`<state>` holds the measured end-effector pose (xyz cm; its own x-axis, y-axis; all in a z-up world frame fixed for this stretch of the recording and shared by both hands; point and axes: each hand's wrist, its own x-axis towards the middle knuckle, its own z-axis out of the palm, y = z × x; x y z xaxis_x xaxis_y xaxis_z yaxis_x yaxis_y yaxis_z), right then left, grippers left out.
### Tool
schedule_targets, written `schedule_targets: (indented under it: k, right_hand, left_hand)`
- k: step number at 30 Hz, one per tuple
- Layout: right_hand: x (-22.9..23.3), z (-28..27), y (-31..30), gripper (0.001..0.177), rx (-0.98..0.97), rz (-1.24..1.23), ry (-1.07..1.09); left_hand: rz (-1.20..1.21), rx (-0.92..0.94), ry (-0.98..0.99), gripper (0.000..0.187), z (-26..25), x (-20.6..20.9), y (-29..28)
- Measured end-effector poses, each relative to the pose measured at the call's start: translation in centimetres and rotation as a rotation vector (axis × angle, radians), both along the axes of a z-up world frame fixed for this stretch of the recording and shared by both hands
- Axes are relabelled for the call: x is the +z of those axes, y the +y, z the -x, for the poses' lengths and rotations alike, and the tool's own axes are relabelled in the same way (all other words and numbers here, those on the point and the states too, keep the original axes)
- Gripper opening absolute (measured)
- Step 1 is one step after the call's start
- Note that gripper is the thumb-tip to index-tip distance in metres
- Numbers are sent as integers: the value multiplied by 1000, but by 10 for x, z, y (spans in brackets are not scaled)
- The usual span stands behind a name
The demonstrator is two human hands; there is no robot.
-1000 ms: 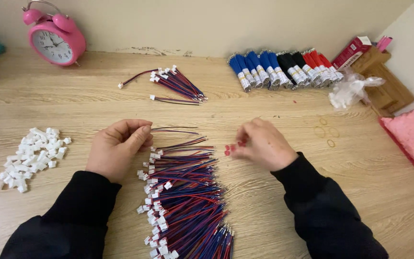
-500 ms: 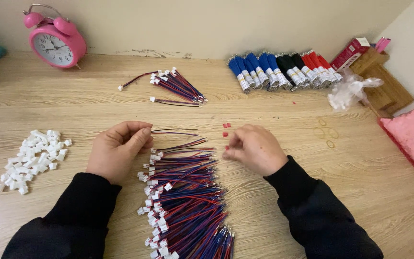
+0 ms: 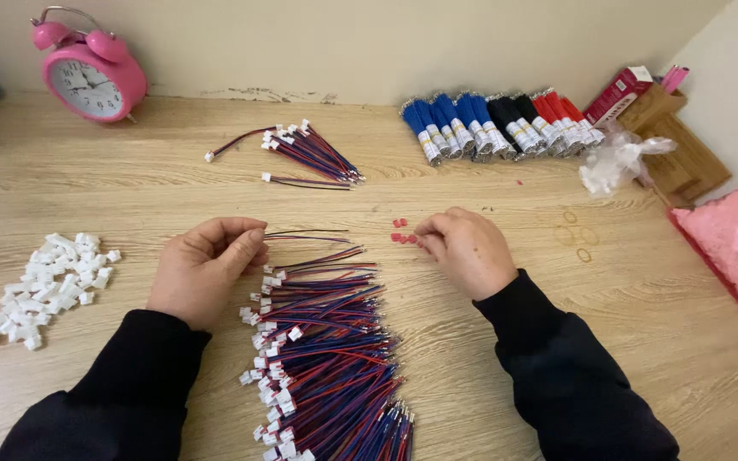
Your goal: Assembling small electrical wire connectors by manually inserting wires into plastic housings
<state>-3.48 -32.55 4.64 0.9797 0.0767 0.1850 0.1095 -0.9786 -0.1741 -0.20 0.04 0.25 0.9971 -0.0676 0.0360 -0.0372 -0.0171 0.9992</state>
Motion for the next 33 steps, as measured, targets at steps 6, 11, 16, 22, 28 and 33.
schedule_targets:
  k: [6, 11, 16, 22, 28, 33]
  right_hand:
    - [14, 7, 21, 12, 75, -30, -24]
    - [-8, -5, 9, 11, 123, 83, -111]
    - [-21, -18, 2, 10, 255, 302, -299]
    - [1, -13, 11, 12, 266, 42, -120]
    - [42, 7, 67, 27, 191, -697, -19]
    - [50, -5, 120, 18, 270, -1037, 185]
  left_hand:
    - [28, -2, -10, 21, -1, -3, -1]
    - [-2, -6, -4, 19, -2, -3, 0]
    - [22, 5, -21, 20, -5, -11, -1]
    - [-39, 46, 16, 22, -14, -17, -1]
    - [-42, 58, 4, 17, -23, -35, -3]
    - [128, 7, -5, 18, -19, -30, 0]
